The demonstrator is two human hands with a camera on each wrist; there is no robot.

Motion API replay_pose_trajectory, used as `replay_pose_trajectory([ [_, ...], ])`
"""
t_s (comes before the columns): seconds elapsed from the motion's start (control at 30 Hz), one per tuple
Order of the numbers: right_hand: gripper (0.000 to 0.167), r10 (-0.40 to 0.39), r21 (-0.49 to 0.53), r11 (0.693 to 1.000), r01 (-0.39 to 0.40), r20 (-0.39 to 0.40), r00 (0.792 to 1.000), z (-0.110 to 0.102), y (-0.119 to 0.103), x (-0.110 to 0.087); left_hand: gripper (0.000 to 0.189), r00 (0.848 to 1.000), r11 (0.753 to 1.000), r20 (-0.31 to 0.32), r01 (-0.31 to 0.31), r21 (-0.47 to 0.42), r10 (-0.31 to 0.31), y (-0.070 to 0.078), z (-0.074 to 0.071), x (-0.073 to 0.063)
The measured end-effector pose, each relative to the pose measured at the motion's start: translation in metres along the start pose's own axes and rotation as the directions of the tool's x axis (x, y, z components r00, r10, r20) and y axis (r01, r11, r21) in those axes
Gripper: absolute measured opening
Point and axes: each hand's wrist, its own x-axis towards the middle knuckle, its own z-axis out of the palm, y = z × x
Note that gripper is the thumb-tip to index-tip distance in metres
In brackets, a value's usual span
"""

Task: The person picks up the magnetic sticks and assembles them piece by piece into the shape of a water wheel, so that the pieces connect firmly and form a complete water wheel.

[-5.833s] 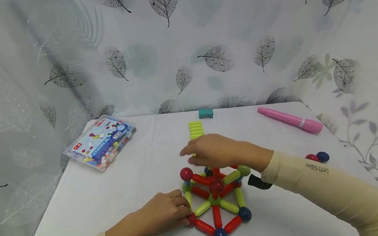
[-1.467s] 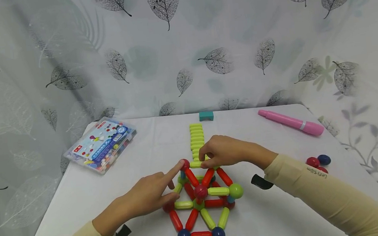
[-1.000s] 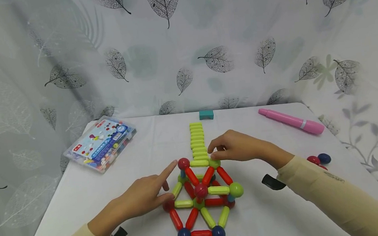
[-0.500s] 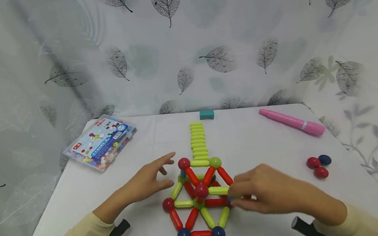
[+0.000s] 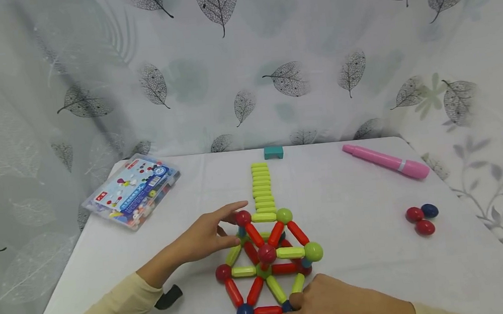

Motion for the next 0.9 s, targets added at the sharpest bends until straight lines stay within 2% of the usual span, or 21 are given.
replay_pose_trajectory([
  [0.13,0.021,-0.001,-0.012,1.000,0.000,-0.076,0.997,0.003,0.008,-0.007,0.080,1.000,1.000,-0.014,0.026,-0.013,-0.026,-0.002,-0.001,-0.003],
  [0.23,0.022,0.032,-0.004,0.999,-0.033,-0.128,0.991,0.004,0.017,-0.014,0.080,0.998,0.997,0.007,0.068,-0.041,-0.068,-0.004,-0.003,-0.010],
  [0.33,0.026,0.111,0.065,0.993,-0.103,-0.129,0.985,0.003,0.029,-0.022,0.078,0.993,0.989,0.051,0.115,-0.094,-0.111,-0.006,-0.006,-0.020],
  [0.43,0.027,0.193,0.168,0.970,-0.173,-0.109,0.975,0.001,0.044,-0.029,0.074,0.985,0.973,0.106,0.155,-0.168,-0.138,-0.008,-0.010,-0.031],
  [0.53,0.027,0.271,0.216,0.946,-0.243,-0.107,0.957,-0.001,0.062,-0.034,0.073,0.975,0.942,0.177,0.182,-0.281,-0.135,-0.010,-0.014,-0.041],
  [0.67,0.028,0.354,0.212,0.921,-0.327,-0.105,0.929,-0.006,0.085,-0.034,0.069,0.952,0.874,0.296,0.211,-0.438,-0.081,-0.012,-0.016,-0.051],
  [0.73,0.028,0.379,0.193,0.915,-0.354,-0.112,0.919,-0.009,0.094,-0.031,0.063,0.935,0.845,0.351,0.223,-0.485,-0.046,-0.012,-0.015,-0.054],
  [0.8,0.027,0.394,0.172,0.912,-0.372,-0.117,0.912,-0.011,0.102,-0.025,0.055,0.917,0.830,0.398,0.224,-0.510,-0.003,-0.011,-0.014,-0.057],
  [0.9,0.028,0.402,0.150,0.911,-0.384,-0.112,0.909,-0.016,0.112,-0.017,0.048,0.885,0.825,0.462,0.218,-0.521,0.058,-0.007,-0.014,-0.060],
])
